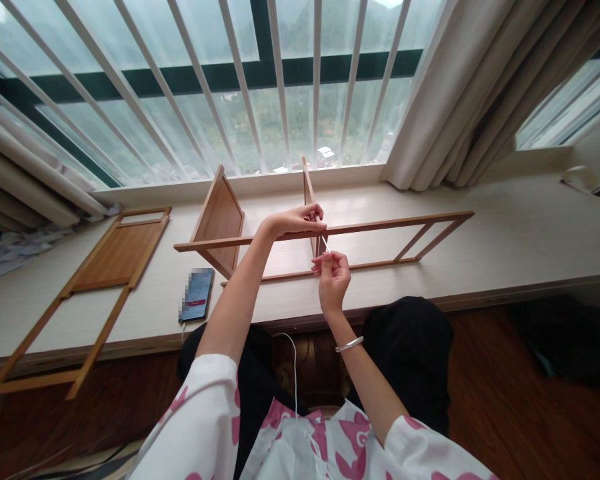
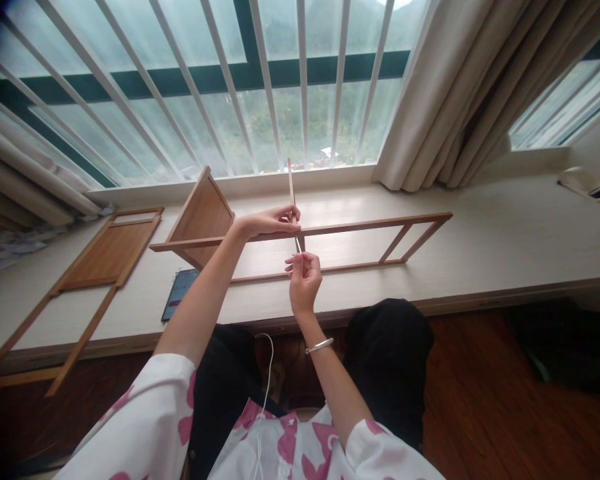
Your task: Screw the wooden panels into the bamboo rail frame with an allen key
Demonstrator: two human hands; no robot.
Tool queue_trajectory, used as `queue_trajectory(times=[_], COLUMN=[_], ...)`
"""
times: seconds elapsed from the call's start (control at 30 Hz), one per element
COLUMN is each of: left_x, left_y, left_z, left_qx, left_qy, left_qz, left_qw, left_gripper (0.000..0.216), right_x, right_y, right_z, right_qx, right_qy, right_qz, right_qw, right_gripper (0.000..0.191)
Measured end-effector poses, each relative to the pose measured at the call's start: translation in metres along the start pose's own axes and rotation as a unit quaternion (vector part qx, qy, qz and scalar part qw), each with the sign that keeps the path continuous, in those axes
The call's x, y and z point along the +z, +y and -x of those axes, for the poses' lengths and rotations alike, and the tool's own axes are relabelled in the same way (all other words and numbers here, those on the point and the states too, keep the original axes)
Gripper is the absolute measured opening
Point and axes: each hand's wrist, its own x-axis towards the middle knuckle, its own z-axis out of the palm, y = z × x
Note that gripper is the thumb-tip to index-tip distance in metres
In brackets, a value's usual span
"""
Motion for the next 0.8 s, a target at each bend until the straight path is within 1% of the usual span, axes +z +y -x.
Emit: queue_trajectory(times=[0.13,0.23,0.37,0.53,0.7,0.8], left_x=[0.000,-0.001,-0.001,-0.001,-0.001,-0.001], left_y=[-0.001,0.000,0.001,0.001,0.001,0.001], left_z=[0.000,0.001,0.002,0.001,0.000,0.001], left_qx=[0.000,0.000,0.003,-0.001,-0.002,0.000], left_qy=[-0.006,-0.008,-0.014,-0.008,-0.005,-0.003], left_qz=[-0.005,-0.003,0.003,-0.009,-0.002,-0.003], left_qw=[1.000,1.000,1.000,1.000,1.000,1.000], left_gripper=[0.042,0.042,0.041,0.040,0.039,0.039], right_x=[-0.004,-0.010,-0.018,-0.023,-0.029,-0.036], right_y=[0.005,0.011,0.018,0.020,0.015,0.008], right_z=[-0.002,-0.006,-0.015,-0.024,-0.033,-0.042], right_qx=[-0.049,-0.093,-0.154,-0.218,-0.274,-0.310], right_qy=[0.001,-0.010,-0.045,-0.069,-0.081,-0.126], right_qz=[0.074,0.154,0.240,0.307,0.341,0.374], right_qw=[0.996,0.984,0.957,0.924,0.896,0.865], right_gripper=[0.020,0.020,0.021,0.027,0.028,0.028])
